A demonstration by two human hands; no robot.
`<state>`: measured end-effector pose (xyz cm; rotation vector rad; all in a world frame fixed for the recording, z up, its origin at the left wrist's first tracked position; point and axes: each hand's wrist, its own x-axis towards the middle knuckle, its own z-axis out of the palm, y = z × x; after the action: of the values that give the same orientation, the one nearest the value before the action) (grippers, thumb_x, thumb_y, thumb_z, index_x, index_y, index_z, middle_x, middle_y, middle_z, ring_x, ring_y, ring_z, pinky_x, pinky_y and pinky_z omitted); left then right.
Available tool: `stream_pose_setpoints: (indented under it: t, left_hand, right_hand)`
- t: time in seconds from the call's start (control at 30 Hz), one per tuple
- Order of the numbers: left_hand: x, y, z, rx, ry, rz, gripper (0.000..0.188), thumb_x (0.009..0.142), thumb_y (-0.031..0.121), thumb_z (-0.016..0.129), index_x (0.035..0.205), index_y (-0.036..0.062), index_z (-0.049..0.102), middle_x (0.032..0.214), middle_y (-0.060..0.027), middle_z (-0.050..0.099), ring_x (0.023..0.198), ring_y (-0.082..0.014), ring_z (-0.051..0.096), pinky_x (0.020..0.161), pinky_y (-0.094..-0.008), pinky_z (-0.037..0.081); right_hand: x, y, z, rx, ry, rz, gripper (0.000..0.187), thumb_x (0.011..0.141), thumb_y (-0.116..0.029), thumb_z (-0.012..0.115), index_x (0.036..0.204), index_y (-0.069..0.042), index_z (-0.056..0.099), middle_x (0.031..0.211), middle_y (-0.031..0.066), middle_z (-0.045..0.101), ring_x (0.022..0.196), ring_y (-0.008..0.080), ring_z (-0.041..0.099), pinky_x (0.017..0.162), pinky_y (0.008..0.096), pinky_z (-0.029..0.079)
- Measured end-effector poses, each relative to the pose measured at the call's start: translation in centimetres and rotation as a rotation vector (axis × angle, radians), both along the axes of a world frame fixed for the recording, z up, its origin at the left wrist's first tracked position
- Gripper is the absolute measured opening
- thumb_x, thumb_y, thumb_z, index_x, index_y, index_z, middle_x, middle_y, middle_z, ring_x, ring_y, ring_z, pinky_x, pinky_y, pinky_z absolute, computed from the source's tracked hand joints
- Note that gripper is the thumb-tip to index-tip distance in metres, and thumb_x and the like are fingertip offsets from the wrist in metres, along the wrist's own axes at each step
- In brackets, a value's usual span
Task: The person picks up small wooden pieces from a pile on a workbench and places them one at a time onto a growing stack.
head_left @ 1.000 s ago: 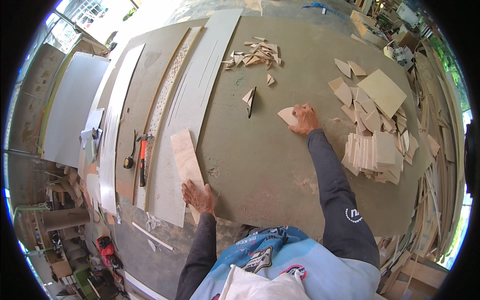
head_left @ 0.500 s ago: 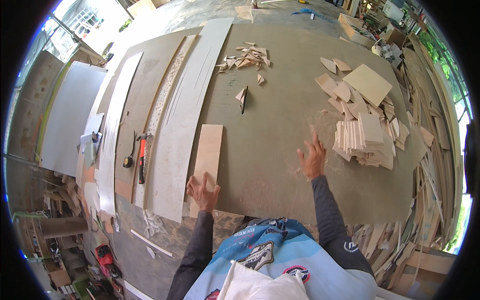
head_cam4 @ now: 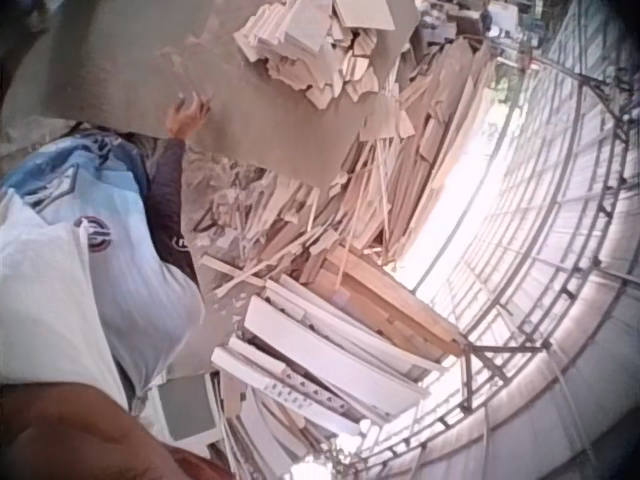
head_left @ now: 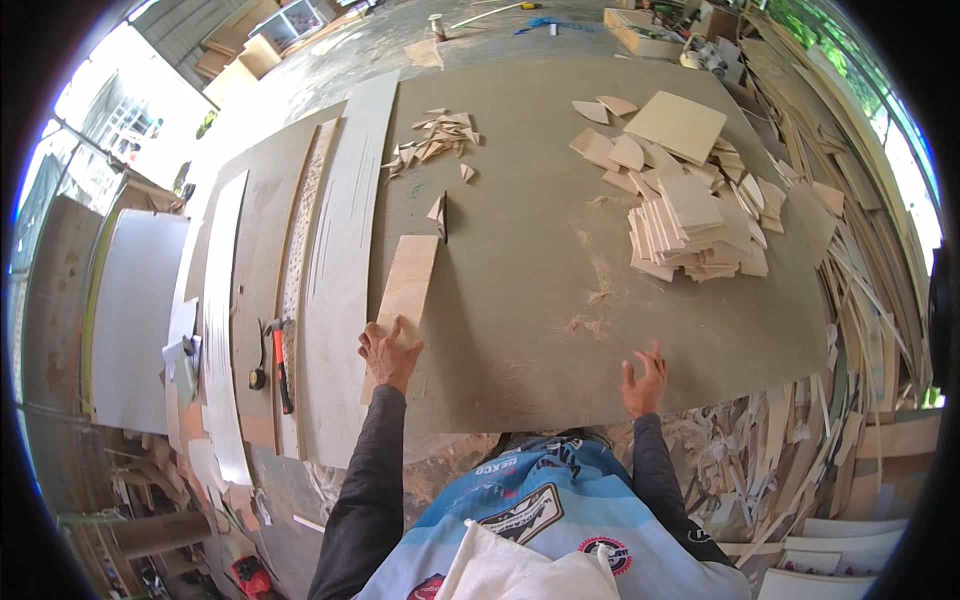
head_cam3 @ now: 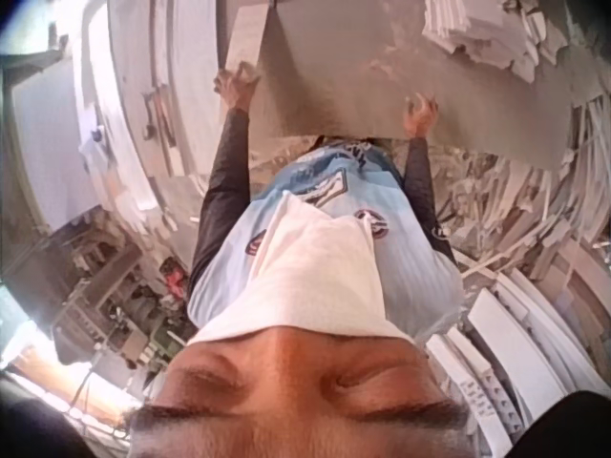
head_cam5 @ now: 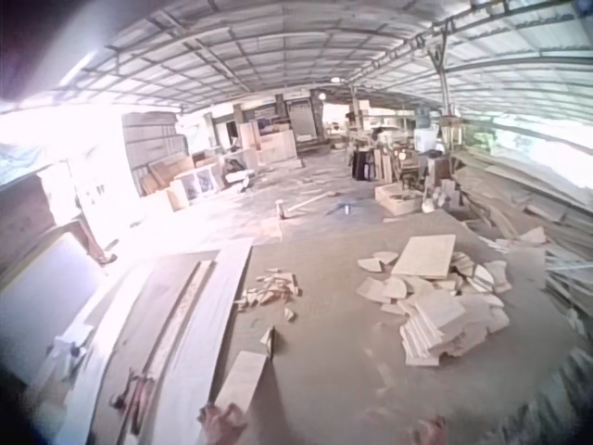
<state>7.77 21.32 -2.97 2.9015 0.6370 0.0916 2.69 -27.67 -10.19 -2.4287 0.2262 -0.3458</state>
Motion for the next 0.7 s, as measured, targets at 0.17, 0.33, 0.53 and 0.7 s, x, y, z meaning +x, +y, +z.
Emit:
stream_pose_setpoints:
  t: [0.17, 0.33, 0.53, 0.7]
  left_hand:
    - [1.6, 0.8, -0.4, 0.001, 0.02, -0.032, 0.074, 0.067, 0.043, 0.084, 0.138, 0.0279, 0.067, 0.144, -0.0152, 0.043, 0.136, -0.038, 0.036, 0.112, -0.0528, 0.032]
    - [4.0, 1.8, -0.6, 0.014, 0.042, -0.053, 0.075, 0.068, 0.044, 0.085, 0.139, 0.0285, 0.066, 0.145, -0.015, 0.043, 0.137, -0.038, 0.036, 0.112, -0.054, 0.034]
    - [9.0, 2.3, 0.3, 0.02, 0.025, -0.117, 0.072, 0.072, 0.042, 0.085, 0.139, 0.0272, 0.066, 0.139, -0.0155, 0.046, 0.134, -0.0386, 0.039, 0.111, -0.0552, 0.035]
    - [15.8, 2.5, 1.7, 0.054, 0.023, -0.098, 0.067, 0.075, 0.045, 0.083, 0.138, 0.0255, 0.067, 0.133, -0.0183, 0.051, 0.132, -0.0413, 0.043, 0.109, -0.0586, 0.035]
  right_hand:
    - [-3.0, -1.8, -1.0, -0.016, 0.018, -0.151, 0.028, 0.091, -0.02, 0.071, 0.109, 0.001, 0.068, 0.154, 0.0229, 0.048, 0.125, 0.041, 0.054, 0.106, 0.0527, 0.044]
    - [-3.9, -2.4, -1.4, -0.01, 0.034, -0.221, 0.024, 0.091, -0.017, 0.072, 0.108, 0.0, 0.067, 0.153, 0.0228, 0.048, 0.129, 0.0397, 0.054, 0.108, 0.0517, 0.043]
    - [-4.1, -2.3, -1.6, 0.016, 0.03, -0.281, 0.021, 0.089, -0.017, 0.074, 0.103, -0.002, 0.069, 0.152, 0.0215, 0.051, 0.129, 0.0406, 0.055, 0.109, 0.0512, 0.043]
    - [-4.0, -2.2, -1.4, -0.011, 0.054, -0.3, 0.021, 0.088, -0.015, 0.074, 0.103, -0.002, 0.069, 0.152, 0.021, 0.051, 0.129, 0.0389, 0.055, 0.112, 0.0501, 0.041]
